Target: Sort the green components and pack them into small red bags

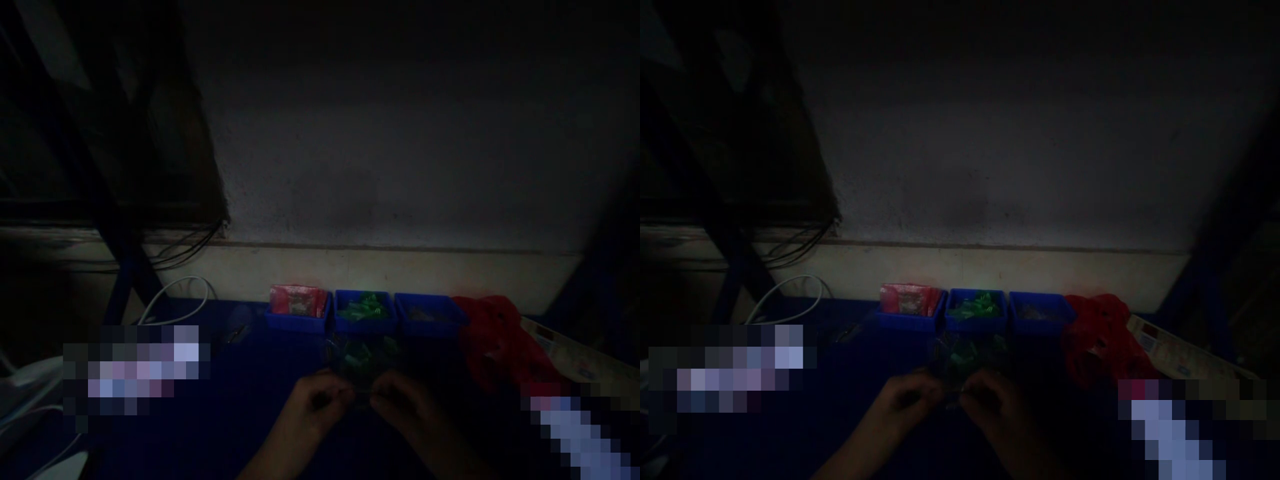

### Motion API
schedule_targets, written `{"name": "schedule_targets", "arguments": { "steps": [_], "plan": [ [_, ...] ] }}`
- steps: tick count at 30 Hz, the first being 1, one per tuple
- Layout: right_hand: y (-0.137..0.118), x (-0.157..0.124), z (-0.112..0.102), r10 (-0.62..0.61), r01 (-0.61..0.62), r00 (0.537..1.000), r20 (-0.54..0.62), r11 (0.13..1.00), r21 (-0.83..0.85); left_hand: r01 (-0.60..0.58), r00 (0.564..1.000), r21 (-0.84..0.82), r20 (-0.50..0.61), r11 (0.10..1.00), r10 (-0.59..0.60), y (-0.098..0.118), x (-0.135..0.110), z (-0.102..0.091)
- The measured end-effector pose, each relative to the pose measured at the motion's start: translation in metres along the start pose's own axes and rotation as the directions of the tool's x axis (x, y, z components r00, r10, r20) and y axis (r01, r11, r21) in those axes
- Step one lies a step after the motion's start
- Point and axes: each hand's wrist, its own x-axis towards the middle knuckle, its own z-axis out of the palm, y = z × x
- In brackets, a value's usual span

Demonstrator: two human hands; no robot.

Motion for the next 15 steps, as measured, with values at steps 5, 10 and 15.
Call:
{"name": "schedule_targets", "arguments": {
  "steps": [5, 10, 15],
  "plan": [
    [-0.0008, 0.0003, -0.0022, 0.015, -0.015, 1.0, 0.017, 1.0, 0.014, 0.147, 0.988, -0.073, 0.046, 0.986, -0.144, -0.0048, 0.0003, 0.0044],
    [0.0036, 0.0001, -0.0005, 0.023, -0.029, 0.999, 0.048, 0.989, 0.142, 0.13, 0.989, -0.265, 0.102, 0.956, -0.106, -0.0073, 0.003, 0.0058],
    [0.0023, 0.0013, -0.0012, 0.033, -0.038, 0.999, 0.026, 0.974, 0.222, 0.038, 0.998, -0.308, 0.057, 0.951, -0.022, -0.0091, 0.004, 0.0018]
  ]
}}
